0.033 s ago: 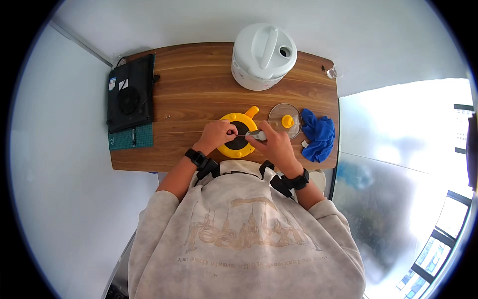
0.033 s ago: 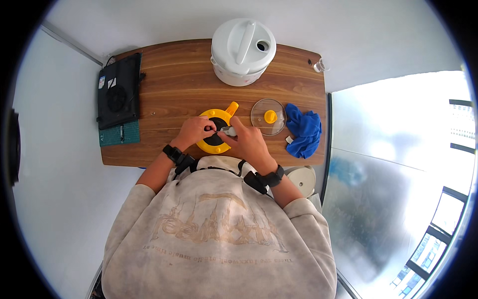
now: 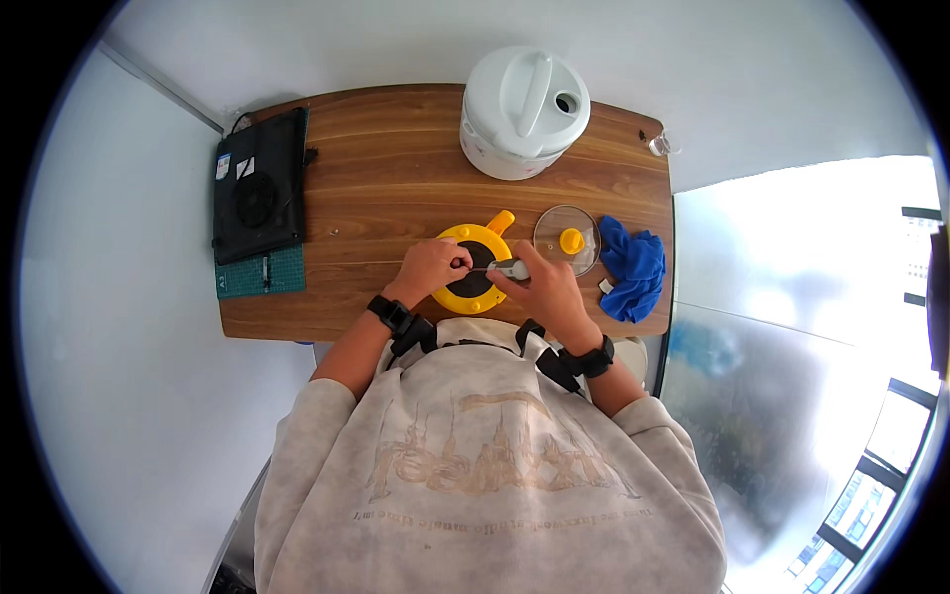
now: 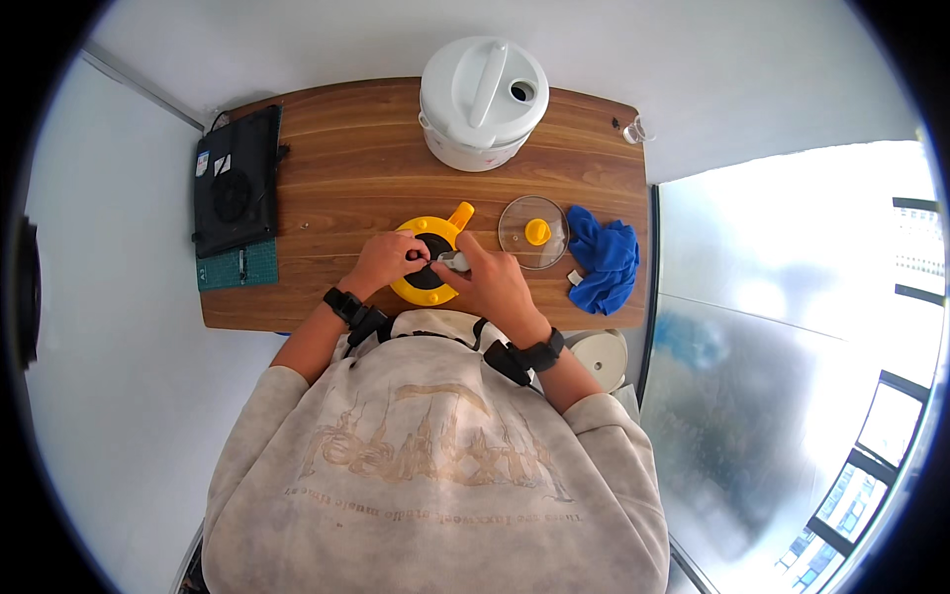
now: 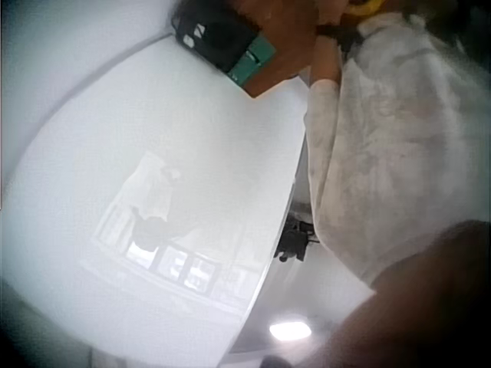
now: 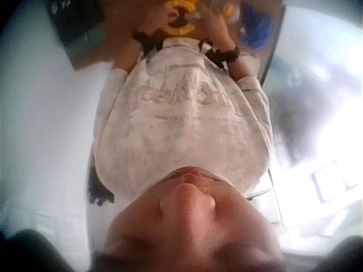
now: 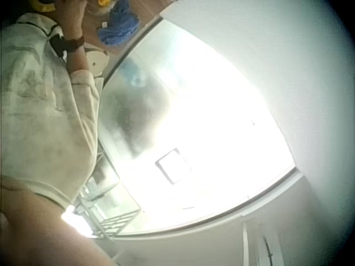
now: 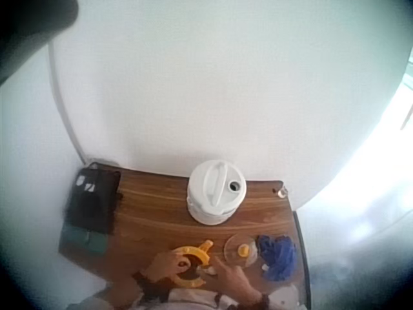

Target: The person uses a screwdriver to remove screws from a yellow pot lid, then places the lid on the pot. The person then opens a white rice cooker, removes its lid, and places it on the table.

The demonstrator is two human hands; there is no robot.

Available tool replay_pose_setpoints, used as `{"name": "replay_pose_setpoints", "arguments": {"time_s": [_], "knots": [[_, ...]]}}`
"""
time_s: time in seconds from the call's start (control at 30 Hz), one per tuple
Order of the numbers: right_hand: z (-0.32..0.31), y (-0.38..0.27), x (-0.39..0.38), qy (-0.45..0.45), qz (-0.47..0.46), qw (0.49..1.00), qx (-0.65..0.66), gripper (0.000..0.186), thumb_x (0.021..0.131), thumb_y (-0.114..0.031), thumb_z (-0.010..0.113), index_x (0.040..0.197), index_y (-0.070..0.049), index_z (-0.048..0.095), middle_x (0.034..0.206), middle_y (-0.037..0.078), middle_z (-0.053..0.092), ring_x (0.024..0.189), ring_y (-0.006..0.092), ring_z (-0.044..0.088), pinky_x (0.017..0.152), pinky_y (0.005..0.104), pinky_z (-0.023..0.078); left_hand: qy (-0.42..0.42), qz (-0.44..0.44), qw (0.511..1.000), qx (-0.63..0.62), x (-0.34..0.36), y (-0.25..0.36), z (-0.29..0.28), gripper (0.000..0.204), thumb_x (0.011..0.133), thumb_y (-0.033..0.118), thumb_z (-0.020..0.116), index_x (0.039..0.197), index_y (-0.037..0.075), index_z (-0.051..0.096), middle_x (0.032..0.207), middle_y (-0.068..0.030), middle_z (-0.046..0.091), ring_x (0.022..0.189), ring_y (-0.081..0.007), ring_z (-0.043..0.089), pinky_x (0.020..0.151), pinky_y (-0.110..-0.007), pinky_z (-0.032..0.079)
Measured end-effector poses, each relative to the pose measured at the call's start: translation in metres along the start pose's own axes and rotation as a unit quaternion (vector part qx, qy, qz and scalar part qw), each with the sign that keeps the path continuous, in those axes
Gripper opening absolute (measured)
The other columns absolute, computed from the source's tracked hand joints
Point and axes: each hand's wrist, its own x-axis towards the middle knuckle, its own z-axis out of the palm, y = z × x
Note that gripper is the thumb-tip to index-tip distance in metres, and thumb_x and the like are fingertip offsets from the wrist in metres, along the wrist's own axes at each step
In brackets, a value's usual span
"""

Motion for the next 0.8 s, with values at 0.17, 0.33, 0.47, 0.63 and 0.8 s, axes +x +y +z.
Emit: {"name": "replay_pose_setpoints", "arguments": {"time_s": [0.17, 0.33, 0.47, 0.63, 0.8], "knots": [[-0.001, -0.006, 0.001, 0.01, -0.036, 0.998, -0.055, 0.048, 0.086, -0.046, 0.076, 0.104, -0.005, 0.058, 0.06, 0.013, 0.062, 0.051, 0.0315, 0.062, 0.047, 0.0383, 0.048, 0.008, 0.011, 1.0, 0.016, 0.0, -0.002, 0.002, 0.013, 0.08, 0.028, 0.075, 0.088, 0.018, 0.077, 0.083, -0.0037, 0.068, 0.08, -0.0239, 0.066, 0.068, -0.036, 0.053], [-0.005, -0.011, 0.007, -0.002, -0.046, 0.991, -0.127, 0.049, 0.088, -0.047, 0.072, 0.104, -0.003, 0.058, 0.058, 0.012, 0.061, 0.05, 0.0319, 0.062, 0.047, 0.0394, 0.047, -0.007, -0.003, 1.0, -0.016, 0.001, -0.007, 0.004, 0.013, 0.08, 0.027, 0.076, 0.089, 0.017, 0.076, 0.084, -0.0041, 0.068, 0.08, -0.0239, 0.066, 0.068, -0.036, 0.053], [-0.007, -0.011, 0.013, -0.012, -0.027, 0.995, -0.098, 0.044, 0.091, -0.042, 0.071, 0.103, -0.002, 0.057, 0.058, 0.014, 0.061, 0.052, 0.035, 0.062, 0.048, 0.0428, 0.048, 0.004, 0.003, 0.999, -0.046, 0.0, -0.005, 0.0, 0.013, 0.078, 0.019, 0.076, 0.091, 0.016, 0.075, 0.08, -0.0025, 0.069, 0.076, -0.0222, 0.067, 0.066, -0.036, 0.053], [-0.006, -0.008, 0.013, -0.034, -0.042, 0.999, -0.004, 0.037, 0.089, -0.033, 0.074, 0.103, -0.004, 0.056, 0.067, 0.016, 0.064, 0.063, 0.0373, 0.065, 0.055, 0.0446, 0.051, -0.009, -0.006, 0.999, -0.043, 0.001, -0.005, -0.001, 0.013, 0.079, 0.018, 0.074, 0.091, 0.015, 0.073, 0.079, -0.0029, 0.07, 0.075, -0.0218, 0.067, 0.066, -0.035, 0.053], [-0.011, -0.013, 0.012, -0.056, -0.055, 0.997, 0.005, 0.034, 0.088, -0.028, 0.075, 0.106, -0.006, 0.056, 0.075, 0.016, 0.066, 0.069, 0.0366, 0.066, 0.059, 0.0442, 0.052, -0.021, -0.004, 0.999, -0.044, 0.001, -0.008, 0.0, 0.015, 0.079, 0.019, 0.076, 0.093, 0.015, 0.073, 0.083, -0.0028, 0.068, 0.077, -0.0213, 0.066, 0.068, -0.033, 0.053]]}}
